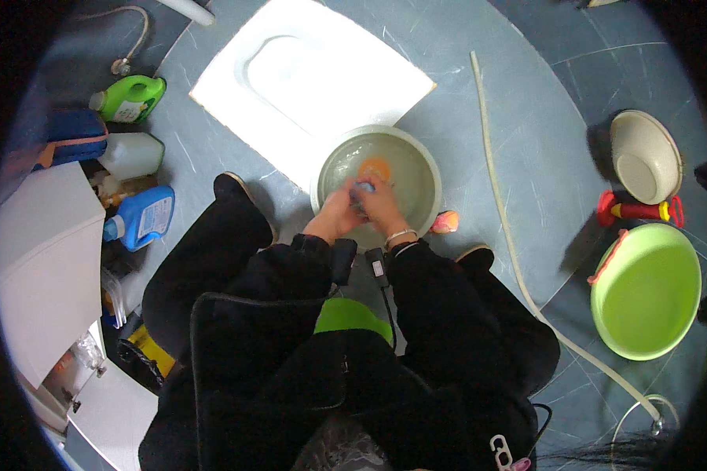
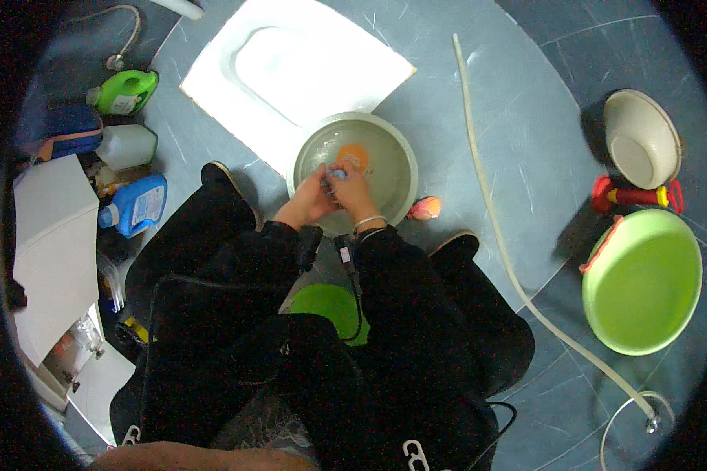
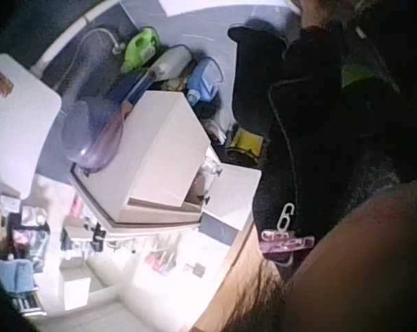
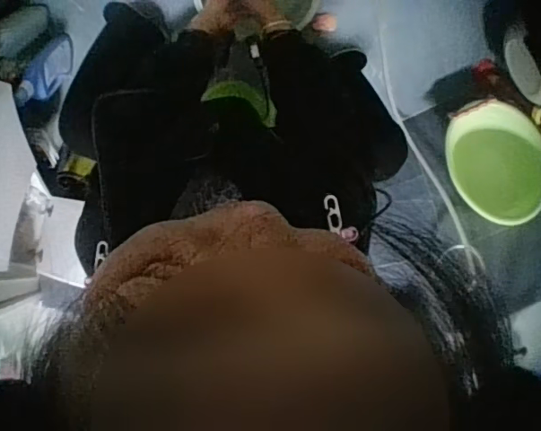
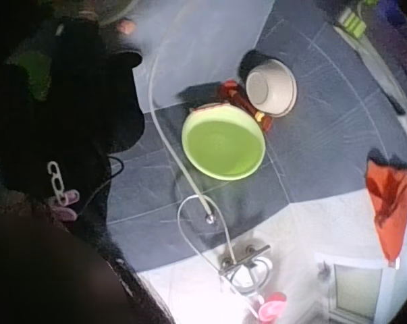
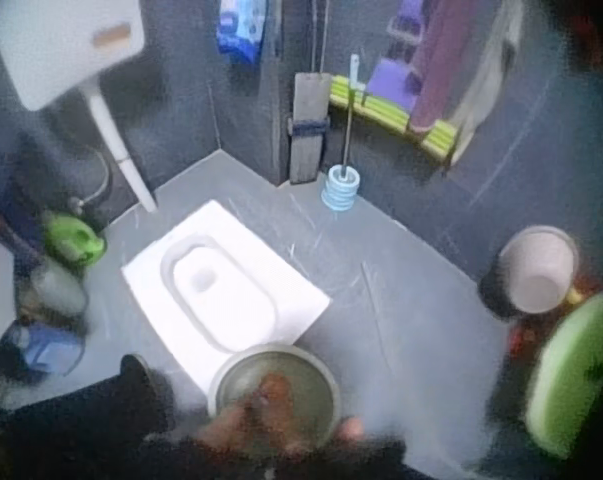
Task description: The person sits on a small stool in a bathroom and hand-washes a light blue cloth in a clear basin filled with soapy water. They repeatedly submerge, scrub, wring, and rinse the cloth, occasionally using a hose to add fresh water to the basin.
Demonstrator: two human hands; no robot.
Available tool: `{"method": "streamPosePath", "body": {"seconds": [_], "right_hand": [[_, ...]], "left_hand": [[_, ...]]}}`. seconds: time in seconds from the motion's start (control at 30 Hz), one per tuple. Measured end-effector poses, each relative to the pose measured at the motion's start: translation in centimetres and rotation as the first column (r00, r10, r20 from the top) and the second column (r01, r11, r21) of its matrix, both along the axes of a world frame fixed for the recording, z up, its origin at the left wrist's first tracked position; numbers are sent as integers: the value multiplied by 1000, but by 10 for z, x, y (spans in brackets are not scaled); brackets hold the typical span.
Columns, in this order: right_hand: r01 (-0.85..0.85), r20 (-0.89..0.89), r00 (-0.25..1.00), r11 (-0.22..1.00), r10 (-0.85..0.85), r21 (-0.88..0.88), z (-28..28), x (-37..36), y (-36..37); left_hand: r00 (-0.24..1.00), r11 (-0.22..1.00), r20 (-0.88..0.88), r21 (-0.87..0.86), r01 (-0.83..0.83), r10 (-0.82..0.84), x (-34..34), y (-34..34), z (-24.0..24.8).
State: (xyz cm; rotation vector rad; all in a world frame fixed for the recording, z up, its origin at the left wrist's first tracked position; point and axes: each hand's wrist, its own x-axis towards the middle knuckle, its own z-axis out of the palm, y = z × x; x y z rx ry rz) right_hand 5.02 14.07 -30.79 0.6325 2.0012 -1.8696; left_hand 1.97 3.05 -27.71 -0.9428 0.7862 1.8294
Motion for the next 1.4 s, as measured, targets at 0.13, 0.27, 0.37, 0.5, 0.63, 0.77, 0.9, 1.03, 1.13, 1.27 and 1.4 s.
{"method": "streamPosePath", "body": {"seconds": [0.13, 0.27, 0.37, 0.5, 0.63, 0.77, 0.9, 1.03, 1.13, 1.27, 1.4], "right_hand": [[-40, 24, 999, 981, 45, -188, 78, -11, -1], [-73, -105, 993, 987, 58, -146, 141, -11, 1], [-32, -120, 993, 989, 14, -147, 173, -13, -1], [337, -437, 872, 917, -220, 212, 207, -14, -16], [524, -582, 758, 807, -295, 273, 232, -13, -23], [505, -595, 775, 775, -214, 380, 243, -8, -18], [271, -545, 832, 931, -100, 243, 242, 8, -31], [330, -652, 752, 914, -103, 236, 237, 14, -40], [258, -677, 733, 891, 70, 372, 237, -1, -15], [430, -696, 713, 728, 89, 534, 237, -11, 2], [418, -671, 740, 810, -41, 412, 238, -10, 6]], "left_hand": [[998, 999, -70, 50, 3, 0, -15, 2, 31], [969, 943, -242, 312, 117, -40, -27, 2, 79], [931, 930, -359, 312, 193, -73, -29, 5, 119], [889, 993, -457, 121, 14, 44, -9, 13, 175], [831, 998, -553, -23, 59, -61, 5, 11, 218], [823, 997, -563, -51, 61, -79, 23, 7, 225], [873, 990, -478, 137, -29, 91, 7, 6, 218], [865, 990, -484, 105, -95, 134, -9, 14, 218], [839, 992, -537, 120, -22, 84, 6, 23, 221], [808, 996, -585, 84, -31, 74, 13, 31, 226], [727, 995, -682, -96, 22, -82, 5, 36, 232]]}}
